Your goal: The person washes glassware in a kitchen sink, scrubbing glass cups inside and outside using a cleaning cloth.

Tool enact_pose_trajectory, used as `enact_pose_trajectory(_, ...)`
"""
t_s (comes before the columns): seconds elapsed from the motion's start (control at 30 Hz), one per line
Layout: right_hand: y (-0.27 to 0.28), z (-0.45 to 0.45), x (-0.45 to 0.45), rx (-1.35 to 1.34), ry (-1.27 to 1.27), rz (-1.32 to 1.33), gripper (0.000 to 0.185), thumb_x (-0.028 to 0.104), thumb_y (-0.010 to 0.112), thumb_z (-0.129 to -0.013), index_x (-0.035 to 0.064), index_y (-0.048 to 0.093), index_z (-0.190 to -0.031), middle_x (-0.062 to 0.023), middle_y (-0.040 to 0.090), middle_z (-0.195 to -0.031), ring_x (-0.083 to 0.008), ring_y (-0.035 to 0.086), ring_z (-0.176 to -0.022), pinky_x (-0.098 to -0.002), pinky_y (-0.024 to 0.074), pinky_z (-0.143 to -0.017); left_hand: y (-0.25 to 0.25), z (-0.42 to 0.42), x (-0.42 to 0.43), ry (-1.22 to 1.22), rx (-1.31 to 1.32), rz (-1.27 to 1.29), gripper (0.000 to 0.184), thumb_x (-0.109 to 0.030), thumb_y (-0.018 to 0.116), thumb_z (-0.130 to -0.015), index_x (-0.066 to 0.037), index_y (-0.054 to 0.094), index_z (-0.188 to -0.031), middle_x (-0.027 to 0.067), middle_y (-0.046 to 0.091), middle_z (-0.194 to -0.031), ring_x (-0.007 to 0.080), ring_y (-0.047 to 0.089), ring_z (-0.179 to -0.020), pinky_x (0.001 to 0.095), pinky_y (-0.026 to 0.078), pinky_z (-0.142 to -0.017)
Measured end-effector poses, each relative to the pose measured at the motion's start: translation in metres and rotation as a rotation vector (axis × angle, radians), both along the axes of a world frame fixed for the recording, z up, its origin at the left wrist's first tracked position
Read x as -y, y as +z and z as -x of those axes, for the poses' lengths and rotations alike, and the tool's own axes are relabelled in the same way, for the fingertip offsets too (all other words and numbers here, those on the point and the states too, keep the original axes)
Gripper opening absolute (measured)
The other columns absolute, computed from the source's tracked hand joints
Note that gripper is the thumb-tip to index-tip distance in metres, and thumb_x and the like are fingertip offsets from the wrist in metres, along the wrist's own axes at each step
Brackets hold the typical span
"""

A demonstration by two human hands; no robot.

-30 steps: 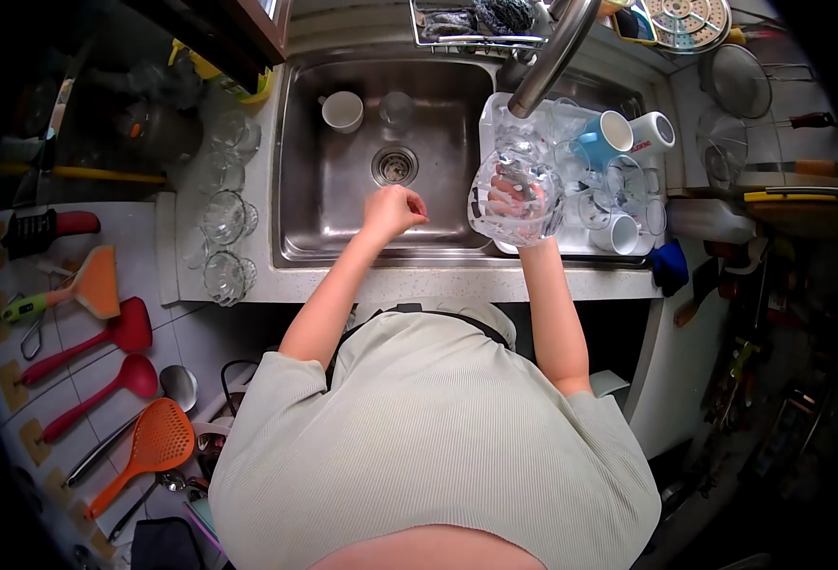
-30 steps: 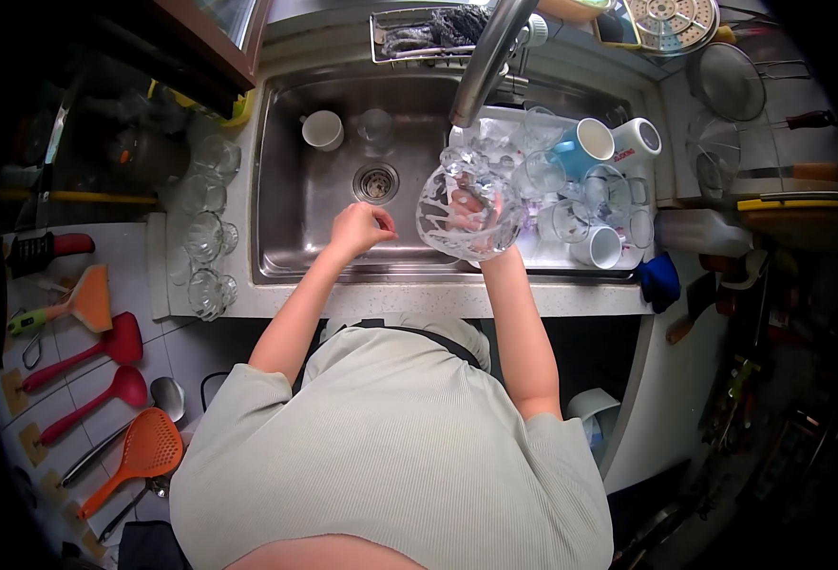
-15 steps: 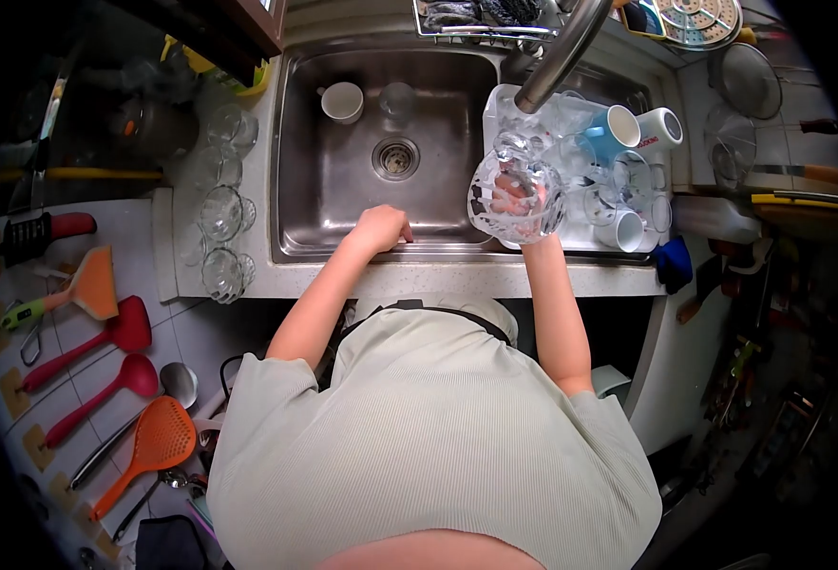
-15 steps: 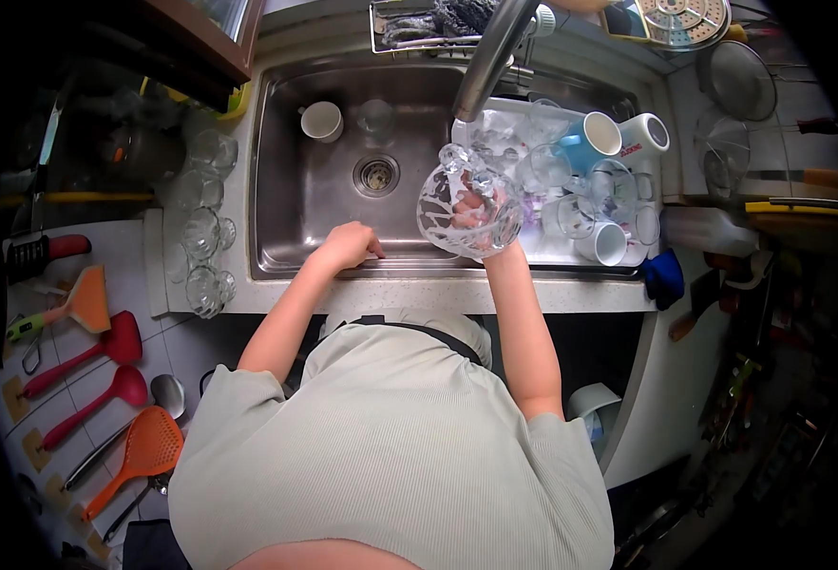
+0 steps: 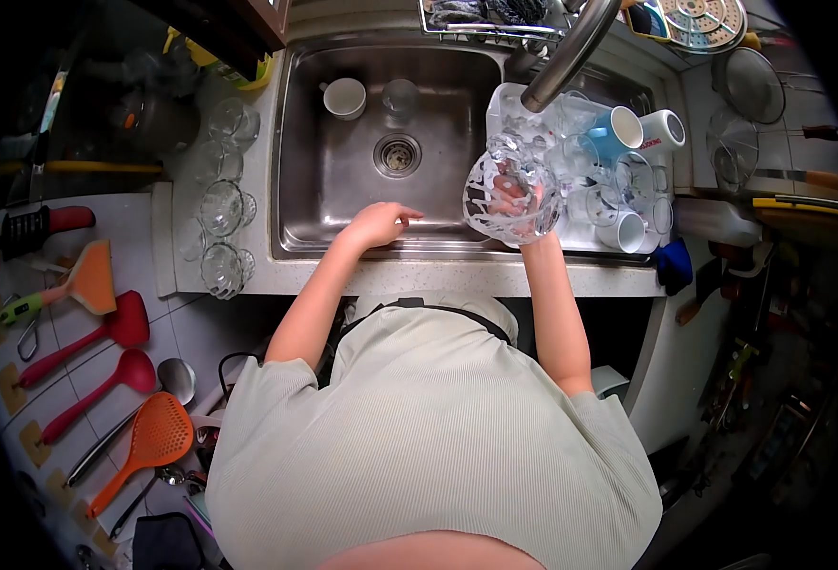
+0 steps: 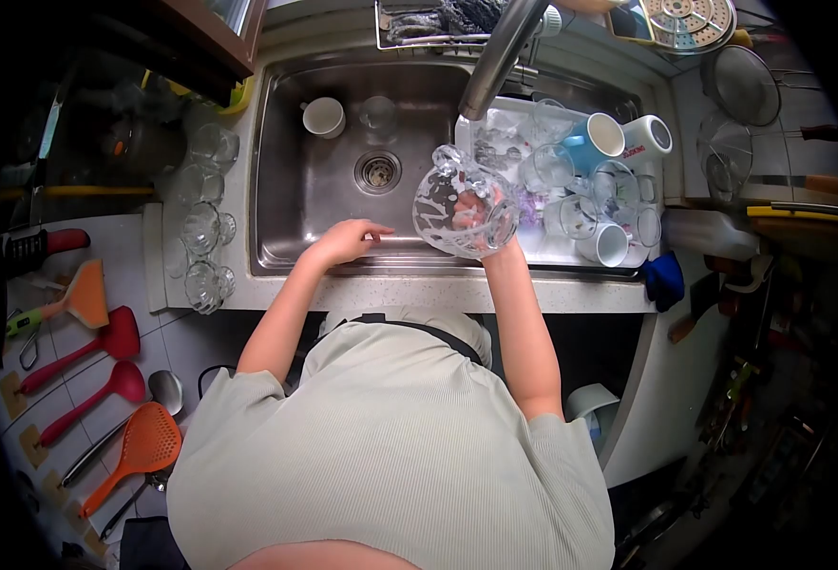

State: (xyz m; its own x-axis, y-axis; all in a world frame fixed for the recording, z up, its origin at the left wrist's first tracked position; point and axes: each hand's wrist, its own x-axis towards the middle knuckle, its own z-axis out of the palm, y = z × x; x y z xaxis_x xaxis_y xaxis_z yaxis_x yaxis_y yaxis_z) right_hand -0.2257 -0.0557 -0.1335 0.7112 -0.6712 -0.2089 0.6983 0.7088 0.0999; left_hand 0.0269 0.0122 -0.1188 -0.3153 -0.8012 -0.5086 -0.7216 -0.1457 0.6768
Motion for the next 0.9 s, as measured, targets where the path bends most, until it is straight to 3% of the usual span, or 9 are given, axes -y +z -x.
enact_pose_trajectory(0.1, 0.0, 0.001, -0.001, -0.034, -0.007, -0.009, 0.036, 0.032, 0.048, -0.082, 0.003, 0.051, -0.103, 0.0011, 0.038, -0.057, -0.0105, 0.034, -0.047, -0.0241, 0.0337, -0.043, 0.003, -0.005, 0.003, -0.078, -0.119, -0.078, 0.033, 0.001, 0.046, -0.072, -0.013, 0.065, -0.094, 0.0119, 0.061, -0.093, 0.0275, 0.056, -0.086, 0.0319, 0.043, -0.08)
enact_pose_trajectory(0.2, 0.001, 0.0, -0.001, -0.119, -0.018, -0.046, 0.036, 0.033, 0.047, -0.082, 0.0034, 0.051, -0.103, 0.0013, 0.039, -0.057, -0.0105, 0.034, -0.045, -0.0244, 0.0341, -0.042, -0.005, -0.003, 0.004, -0.141, -0.065, -0.075, 0.027, 0.0, 0.046, -0.07, -0.01, 0.064, -0.086, 0.0119, 0.061, -0.087, 0.0284, 0.055, -0.084, 0.0336, 0.043, -0.076)
enact_pose_trajectory(0.3, 0.002, -0.002, -0.001, -0.12, -0.015, -0.049, 0.036, 0.034, 0.046, -0.083, 0.004, 0.051, -0.103, 0.0015, 0.039, -0.057, -0.0103, 0.035, -0.044, -0.0245, 0.0346, -0.041, -0.009, -0.001, 0.006, -0.028, -0.009, -0.04, 0.021, -0.001, 0.045, -0.068, -0.008, 0.062, -0.079, 0.0114, 0.061, -0.082, 0.0284, 0.055, -0.082, 0.0357, 0.043, -0.071)
enact_pose_trajectory(0.4, 0.001, -0.001, -0.001, -0.104, -0.008, -0.041, 0.036, 0.034, 0.045, -0.083, 0.0046, 0.052, -0.102, 0.0018, 0.039, -0.057, -0.0101, 0.034, -0.043, -0.0243, 0.0349, -0.041, -0.007, 0.002, 0.008, -0.154, 0.086, -0.145, 0.02, 0.0, 0.045, -0.066, -0.007, 0.061, -0.077, 0.0107, 0.06, -0.08, 0.0282, 0.055, -0.08, 0.0366, 0.042, -0.068)
enact_pose_trajectory(0.5, 0.006, -0.002, -0.002, -0.172, -0.017, -0.064, 0.035, 0.034, 0.044, -0.084, 0.0048, 0.052, -0.102, 0.0019, 0.04, -0.057, -0.0101, 0.035, -0.043, -0.0242, 0.035, -0.04, -0.026, 0.002, 0.004, -0.211, 0.182, -0.074, 0.019, -0.006, 0.048, -0.07, -0.015, 0.062, -0.079, 0.007, 0.062, -0.079, 0.0273, 0.057, -0.081, 0.0348, 0.045, -0.071)
enact_pose_trajectory(0.6, 0.005, -0.001, -0.001, -0.154, -0.022, -0.039, 0.035, 0.034, 0.044, -0.084, 0.0047, 0.052, -0.102, 0.0015, 0.042, -0.057, -0.0103, 0.035, -0.044, -0.0241, 0.0351, -0.04, -0.033, 0.0, 0.0, -0.154, 0.176, -0.033, 0.025, 0.0, 0.045, -0.066, -0.009, 0.062, -0.082, 0.0093, 0.061, -0.081, 0.0267, 0.055, -0.082, 0.0343, 0.043, -0.069)
enact_pose_trajectory(0.7, 0.008, -0.001, -0.002, -0.188, -0.032, -0.056, 0.035, 0.034, 0.045, -0.084, 0.0048, 0.052, -0.102, 0.001, 0.043, -0.058, -0.0105, 0.036, -0.044, -0.0241, 0.0352, -0.04, -0.03, -0.004, 0.006, -0.149, 0.154, -0.197, 0.034, 0.002, 0.043, -0.067, -0.011, 0.063, -0.092, 0.0108, 0.061, -0.084, 0.0242, 0.056, -0.084, 0.0329, 0.044, -0.073)
enact_pose_trajectory(0.83, 0.005, 0.0, -0.002, -0.16, -0.026, -0.05, 0.033, 0.032, 0.046, -0.084, 0.0057, 0.053, -0.103, -0.0008, 0.046, -0.06, -0.0117, 0.038, -0.046, -0.0241, 0.0358, -0.04, -0.039, -0.009, 0.008, 0.024, -0.191, -0.199, 0.042, 0.003, 0.04, -0.07, -0.012, 0.061, -0.103, 0.0098, 0.06, -0.097, 0.02, 0.056, -0.088, 0.0319, 0.044, -0.076)
enact_pose_trajectory(0.9, 0.001, 0.001, -0.002, -0.284, -0.045, -0.082, 0.03, 0.032, 0.047, -0.083, 0.0066, 0.053, -0.099, -0.0024, 0.048, -0.063, -0.0129, 0.039, -0.048, -0.0243, 0.0351, -0.041, -0.028, -0.007, 0.013, 0.16, -0.37, -0.247, 0.043, 0.003, 0.04, -0.07, -0.011, 0.061, -0.105, 0.0084, 0.058, -0.104, 0.0194, 0.055, -0.09, 0.0315, 0.044, -0.077)
